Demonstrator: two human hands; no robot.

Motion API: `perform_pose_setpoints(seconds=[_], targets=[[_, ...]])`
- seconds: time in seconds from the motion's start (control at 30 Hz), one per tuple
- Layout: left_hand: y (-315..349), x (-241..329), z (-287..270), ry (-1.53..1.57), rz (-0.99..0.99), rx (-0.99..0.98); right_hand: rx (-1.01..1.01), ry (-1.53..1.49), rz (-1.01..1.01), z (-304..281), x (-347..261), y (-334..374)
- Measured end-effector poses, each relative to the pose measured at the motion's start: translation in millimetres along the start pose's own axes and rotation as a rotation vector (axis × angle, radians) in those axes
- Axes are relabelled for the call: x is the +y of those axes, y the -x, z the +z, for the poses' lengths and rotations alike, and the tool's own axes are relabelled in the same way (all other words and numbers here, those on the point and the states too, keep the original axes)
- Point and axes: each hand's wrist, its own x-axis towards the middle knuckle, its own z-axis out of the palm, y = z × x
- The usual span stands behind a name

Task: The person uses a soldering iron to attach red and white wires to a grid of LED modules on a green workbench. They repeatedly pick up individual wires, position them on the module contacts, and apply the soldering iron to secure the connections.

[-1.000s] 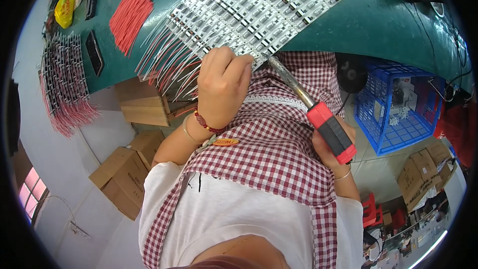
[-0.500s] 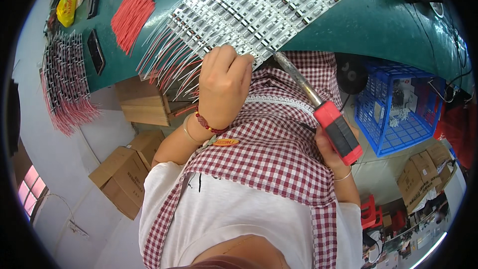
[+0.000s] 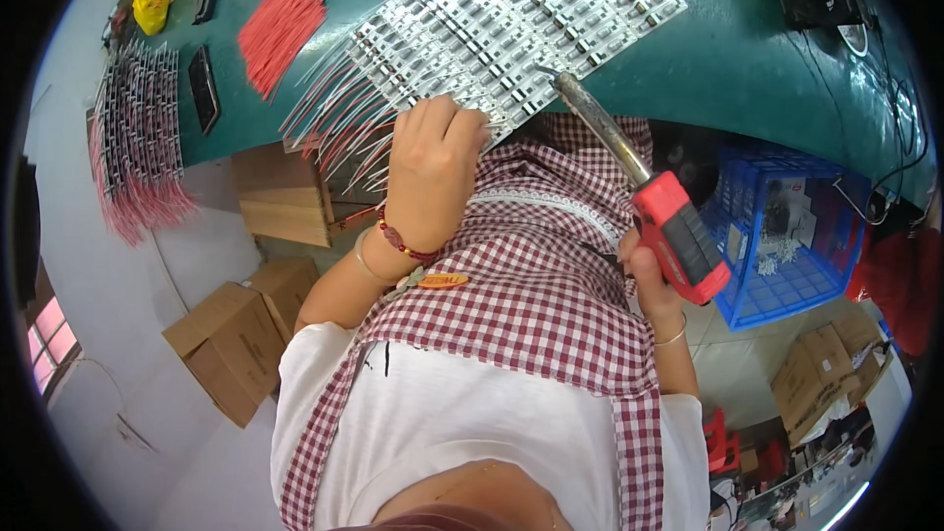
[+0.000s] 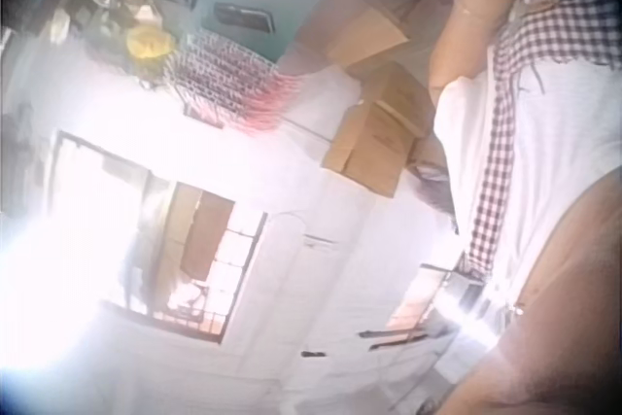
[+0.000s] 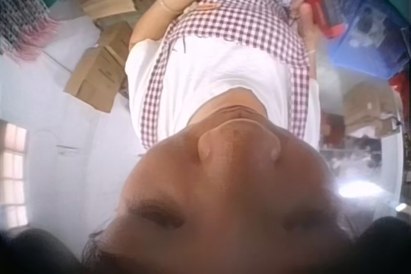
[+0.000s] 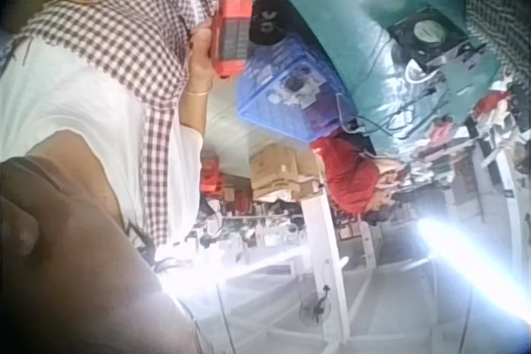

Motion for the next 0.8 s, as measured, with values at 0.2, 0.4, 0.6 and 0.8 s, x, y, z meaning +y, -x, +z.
perform_pose_setpoints(seconds=[0.2, 0.4, 0.6, 0.8], targets=[[3.3, -23.1, -13.6, 0.029, -0.026, -0.001, -0.034, -0.012, -0.054, 12.5, 2.5, -25.3], [22.8, -85.4, -93.5, 0.007, -0.259, -0.241, -0.001, -0.064, -0.127, 7.3, 1.5, -37.8], [-47.8, -133.9, -84.8, -0.040, -0.162, 0.054, 0.009, -0.144, -0.192, 17.3, -15.8, -60.6], [-171.7, -152.6, 14.1, -0.278, 0.070, 0.249, 0.037, -0.175, -0.268, 23.6, -38.5, -69.8]])
